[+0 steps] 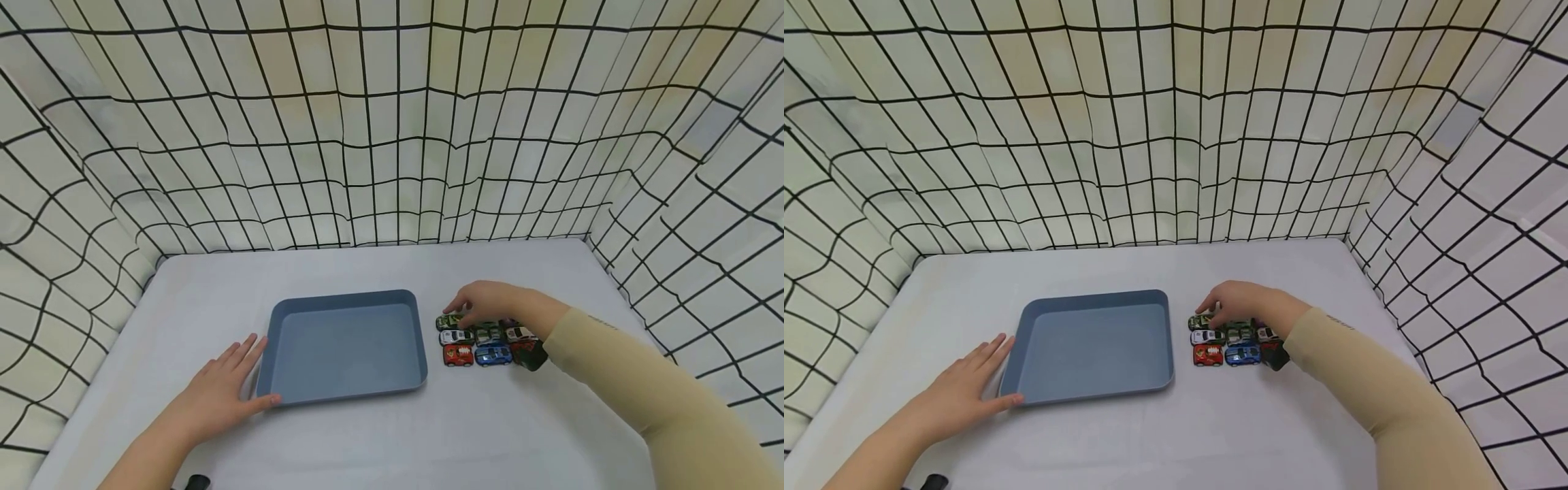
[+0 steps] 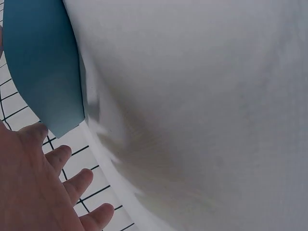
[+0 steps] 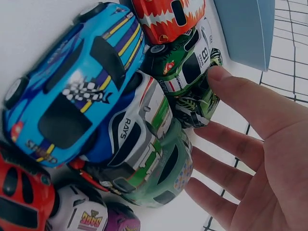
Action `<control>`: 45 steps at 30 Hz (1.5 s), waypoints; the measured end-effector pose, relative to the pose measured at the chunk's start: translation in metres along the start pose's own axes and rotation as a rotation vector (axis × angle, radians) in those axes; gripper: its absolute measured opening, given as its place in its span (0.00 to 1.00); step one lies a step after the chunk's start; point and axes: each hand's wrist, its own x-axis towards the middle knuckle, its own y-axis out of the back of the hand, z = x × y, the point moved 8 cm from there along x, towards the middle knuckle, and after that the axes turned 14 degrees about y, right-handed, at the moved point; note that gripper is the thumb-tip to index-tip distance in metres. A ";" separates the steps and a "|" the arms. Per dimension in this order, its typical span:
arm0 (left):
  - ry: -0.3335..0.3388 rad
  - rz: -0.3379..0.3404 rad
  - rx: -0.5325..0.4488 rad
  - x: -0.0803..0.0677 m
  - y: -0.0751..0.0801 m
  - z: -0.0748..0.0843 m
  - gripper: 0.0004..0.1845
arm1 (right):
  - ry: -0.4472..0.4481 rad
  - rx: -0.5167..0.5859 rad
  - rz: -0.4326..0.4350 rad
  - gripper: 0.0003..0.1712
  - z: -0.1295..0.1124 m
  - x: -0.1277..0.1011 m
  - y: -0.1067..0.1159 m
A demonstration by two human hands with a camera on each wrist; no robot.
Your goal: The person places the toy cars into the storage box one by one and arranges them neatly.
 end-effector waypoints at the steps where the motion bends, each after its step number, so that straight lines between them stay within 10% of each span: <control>1: 0.000 0.002 0.002 0.000 0.000 0.000 0.62 | 0.001 -0.006 -0.003 0.22 0.001 0.001 -0.001; 30: -0.008 0.000 -0.018 -0.001 0.000 -0.001 0.63 | 0.020 -0.096 0.066 0.20 0.002 0.017 -0.005; 45: -0.010 -0.008 -0.034 0.000 -0.001 0.002 0.64 | 0.037 0.083 0.148 0.21 0.002 0.002 0.010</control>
